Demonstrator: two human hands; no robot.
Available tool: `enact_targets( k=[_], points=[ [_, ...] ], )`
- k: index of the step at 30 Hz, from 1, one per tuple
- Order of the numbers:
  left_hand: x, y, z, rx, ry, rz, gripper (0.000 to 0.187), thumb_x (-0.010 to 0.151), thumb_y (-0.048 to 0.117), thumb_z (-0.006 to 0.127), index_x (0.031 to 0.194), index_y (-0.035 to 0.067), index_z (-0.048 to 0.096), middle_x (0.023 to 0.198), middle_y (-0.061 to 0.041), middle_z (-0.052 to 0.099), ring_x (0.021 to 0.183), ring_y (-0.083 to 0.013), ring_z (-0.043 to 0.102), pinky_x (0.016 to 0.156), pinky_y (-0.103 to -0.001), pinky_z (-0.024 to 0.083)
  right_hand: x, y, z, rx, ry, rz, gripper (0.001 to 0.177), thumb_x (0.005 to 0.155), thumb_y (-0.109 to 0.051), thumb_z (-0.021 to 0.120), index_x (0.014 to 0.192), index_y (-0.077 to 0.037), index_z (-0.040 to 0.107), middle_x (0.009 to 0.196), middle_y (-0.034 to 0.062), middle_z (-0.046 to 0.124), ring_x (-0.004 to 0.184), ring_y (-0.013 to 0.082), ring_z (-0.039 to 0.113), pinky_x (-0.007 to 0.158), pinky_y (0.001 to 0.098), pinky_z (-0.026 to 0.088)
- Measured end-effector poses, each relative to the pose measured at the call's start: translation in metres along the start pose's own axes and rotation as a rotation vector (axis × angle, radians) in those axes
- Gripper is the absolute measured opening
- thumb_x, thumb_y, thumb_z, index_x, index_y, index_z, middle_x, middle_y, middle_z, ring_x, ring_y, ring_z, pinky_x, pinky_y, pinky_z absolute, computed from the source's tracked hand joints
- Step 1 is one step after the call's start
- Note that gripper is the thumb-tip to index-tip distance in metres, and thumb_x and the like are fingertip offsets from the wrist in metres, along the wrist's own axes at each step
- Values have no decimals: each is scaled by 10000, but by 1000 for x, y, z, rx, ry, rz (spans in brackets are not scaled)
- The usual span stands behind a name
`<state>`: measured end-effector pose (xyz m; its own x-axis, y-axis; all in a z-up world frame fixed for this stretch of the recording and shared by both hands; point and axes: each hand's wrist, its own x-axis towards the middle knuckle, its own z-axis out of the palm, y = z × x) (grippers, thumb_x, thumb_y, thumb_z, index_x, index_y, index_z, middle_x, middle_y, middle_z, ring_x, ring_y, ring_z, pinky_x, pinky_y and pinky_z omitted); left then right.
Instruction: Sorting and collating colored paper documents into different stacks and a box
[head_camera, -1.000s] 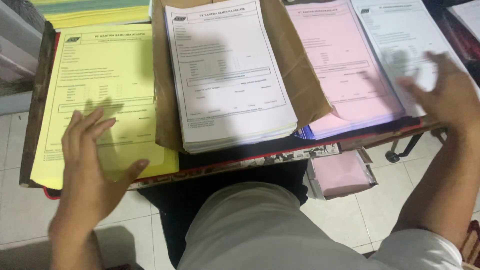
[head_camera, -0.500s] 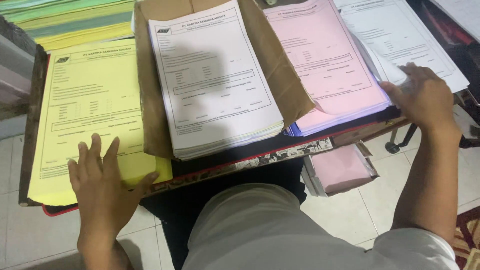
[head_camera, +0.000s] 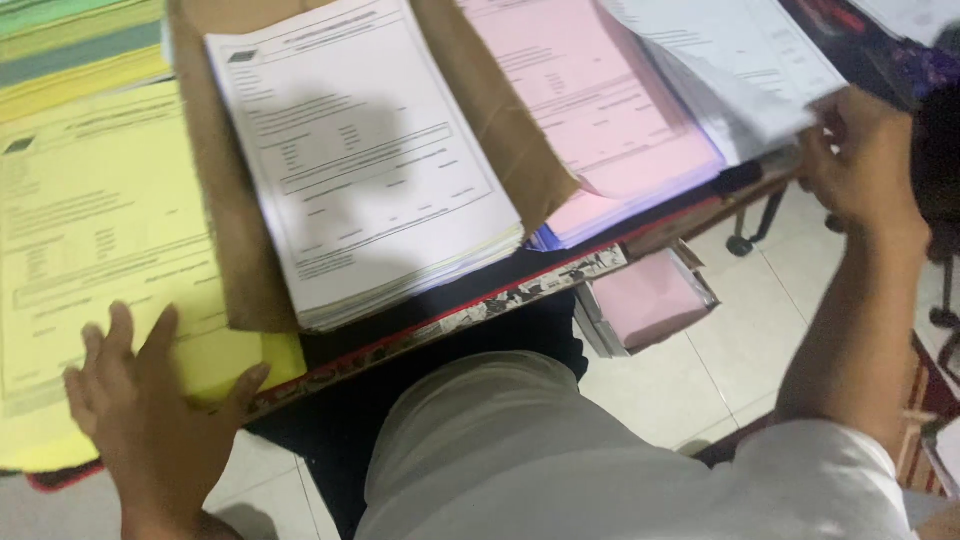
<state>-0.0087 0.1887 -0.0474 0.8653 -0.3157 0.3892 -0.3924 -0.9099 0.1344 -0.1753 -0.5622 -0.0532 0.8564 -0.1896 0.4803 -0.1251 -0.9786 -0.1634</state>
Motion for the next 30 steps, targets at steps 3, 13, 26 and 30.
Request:
enact_targets(
  k=[3,13,26,30],
  points=[
    [-1,-6,4,40,-6,33,935,733,583,773,1452,-8,680,1625,-334,514,1490,-583,428,1136,-706,303,19,-80,-22,321,174,205,269,1314,16,584,1058,68,516,917,137,451,595,212,469,409,356,380],
    [-9,-18,21,-28,96,78,931,738,478,852,1471,-71,683,1659,-372,532,1535,-596,451,1207,-738,269,43,-97,-7,-18,444,-212,39,1117,81,516,1090,100,495,1056,239,420,971,399,439,863,523,376],
    [-10,-45,41,57,-41,-9,944,674,350,826,1537,2,669,1730,-273,452,1588,-494,349,1179,-643,211,51,-210,-5,152,-28,-168,495,1036,-359,531,1200,101,607,1207,248,552,1092,426,559,805,570,505],
    [-9,-23,24,-136,-19,-35,858,778,299,798,1538,-48,602,1732,-315,393,1601,-541,272,1227,-723,115,52,-262,-4,343,-172,-92,820,874,-520,736,1356,123,573,1327,223,494,1197,420,596,852,555,645]
  ],
)
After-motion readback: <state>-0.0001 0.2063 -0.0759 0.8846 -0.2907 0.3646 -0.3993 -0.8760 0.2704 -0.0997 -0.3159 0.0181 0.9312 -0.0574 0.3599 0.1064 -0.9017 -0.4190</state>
